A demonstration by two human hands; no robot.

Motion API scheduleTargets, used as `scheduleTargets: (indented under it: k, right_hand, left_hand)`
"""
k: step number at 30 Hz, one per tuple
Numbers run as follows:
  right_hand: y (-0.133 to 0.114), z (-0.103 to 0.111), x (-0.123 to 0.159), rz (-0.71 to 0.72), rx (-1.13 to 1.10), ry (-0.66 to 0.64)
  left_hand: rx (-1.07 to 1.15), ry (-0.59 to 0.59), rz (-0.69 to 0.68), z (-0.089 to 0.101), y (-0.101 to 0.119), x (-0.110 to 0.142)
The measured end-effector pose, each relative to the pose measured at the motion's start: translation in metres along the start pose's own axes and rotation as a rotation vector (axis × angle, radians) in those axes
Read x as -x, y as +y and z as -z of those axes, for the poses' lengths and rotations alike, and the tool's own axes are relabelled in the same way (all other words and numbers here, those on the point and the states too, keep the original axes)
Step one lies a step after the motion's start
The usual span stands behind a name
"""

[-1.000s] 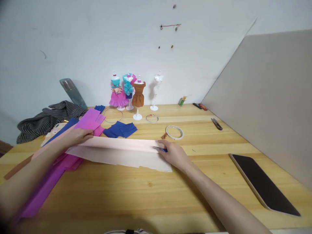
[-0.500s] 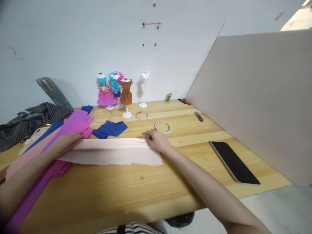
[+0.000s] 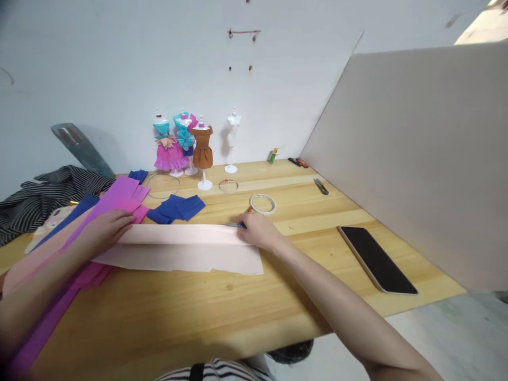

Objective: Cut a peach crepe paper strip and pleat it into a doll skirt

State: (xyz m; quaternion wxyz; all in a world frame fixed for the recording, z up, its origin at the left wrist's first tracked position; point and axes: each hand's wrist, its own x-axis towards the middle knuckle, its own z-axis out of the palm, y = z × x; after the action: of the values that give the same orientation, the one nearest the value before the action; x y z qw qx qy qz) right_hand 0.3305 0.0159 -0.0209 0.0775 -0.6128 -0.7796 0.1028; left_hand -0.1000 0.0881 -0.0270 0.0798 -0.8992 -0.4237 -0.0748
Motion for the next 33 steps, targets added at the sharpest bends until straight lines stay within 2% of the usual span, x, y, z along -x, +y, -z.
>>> scheduleTargets:
  k: [3,6,10,16,22,29,33]
  right_hand:
    - [-0.001,0.004,0.001,-0.028,0.001,-0.024]
    - [-0.002,0.008,0.002,-0.004,-0.018,-0.026]
    - [0.000,0.008,0.003,0.023,-0.080,-0.054]
    - [0.003,-0.004,0.005,0.025,-0.165,-0.111]
    - [0.002,-0.010,0.011,0.029,-0.241,-0.098]
    - [-0.005,-0.017,0.023,0.055,-0.270,0.103]
    - [-0.013,-0.024,0.032,0.192,-0.445,-0.045]
  left_hand:
    - [0.060,0.110,-0.087,0.004,0.027,-0.002]
    - [0.091,0.041,-0.290,0.005,0.060,-0.006]
    - [0.114,-0.047,-0.411,-0.005,0.087,-0.008]
    - [0.148,-0.109,-0.414,-0.028,0.093,0.000]
    - [0.170,-0.152,-0.389,-0.034,0.098,0.006]
    - [0.195,-0.138,-0.369,-0.038,0.096,0.007]
    - [0.194,-0.174,-0.375,-0.035,0.099,0.007]
